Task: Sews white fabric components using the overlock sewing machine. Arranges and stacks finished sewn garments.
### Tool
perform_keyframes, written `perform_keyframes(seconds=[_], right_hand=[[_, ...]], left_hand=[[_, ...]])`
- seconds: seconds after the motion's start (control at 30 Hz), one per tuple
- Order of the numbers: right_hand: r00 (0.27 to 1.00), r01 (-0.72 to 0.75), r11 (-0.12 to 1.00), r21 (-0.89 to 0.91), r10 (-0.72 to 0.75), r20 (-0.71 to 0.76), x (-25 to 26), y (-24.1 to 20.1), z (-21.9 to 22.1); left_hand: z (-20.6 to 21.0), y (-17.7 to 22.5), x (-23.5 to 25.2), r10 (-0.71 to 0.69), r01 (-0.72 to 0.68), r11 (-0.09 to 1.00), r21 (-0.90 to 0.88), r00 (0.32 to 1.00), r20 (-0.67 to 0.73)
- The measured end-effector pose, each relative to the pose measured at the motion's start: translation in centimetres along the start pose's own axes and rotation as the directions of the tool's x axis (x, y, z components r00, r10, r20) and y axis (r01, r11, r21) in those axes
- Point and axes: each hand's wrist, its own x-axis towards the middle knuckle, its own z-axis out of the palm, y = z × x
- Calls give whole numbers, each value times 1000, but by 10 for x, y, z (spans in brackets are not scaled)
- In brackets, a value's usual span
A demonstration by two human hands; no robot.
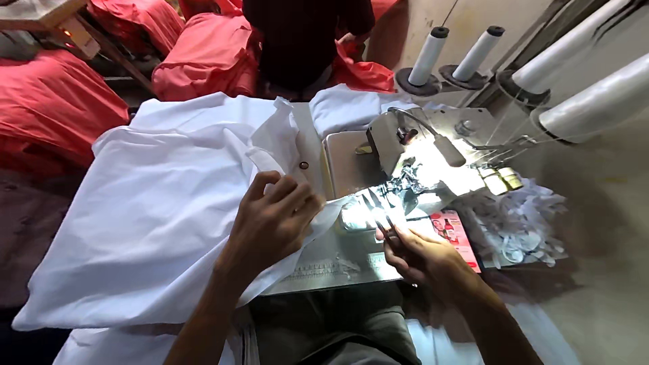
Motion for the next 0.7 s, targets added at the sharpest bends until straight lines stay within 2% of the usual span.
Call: perform_keyframes(seconds=[0.1, 0.17, 0.27, 0.33, 0.4, 0.47, 0.57, 0.7], right_hand=[[1000, 1, 1000, 19, -1, -7, 16, -6, -2], [999, 13, 999, -32, -14, -29, 20, -9, -2], [997, 31, 981, -190, -44, -69, 17, -6, -2], [997, 78, 930, -359, -68, 41, 11, -1, -9], [966, 215, 814, -539, -96, 241, 5, 9, -18], [934, 321, 639, -698, -91, 346, 1, 21, -21], [946, 321, 397, -860, -84, 314, -5, 48, -15], [966, 181, 134, -974, -209, 151, -2, 76, 3]], left_hand=[[4, 8, -14, -18, 18, 1000, 7, 1000, -3], [8, 10, -27, -42, 42, 999, -8, 999, -12], [8, 9, -56, -106, 104, 993, -61, 994, -28], [6, 5, -81, -153, 147, 982, -121, 988, -39], [5, 4, -109, -227, 211, 956, -202, 972, -60], [2, 6, -133, -347, 317, 920, -230, 932, -104], [-6, 11, -163, -548, 521, 836, -174, 813, -200], [-18, 15, -185, -732, 687, 681, -254, 645, -217]])
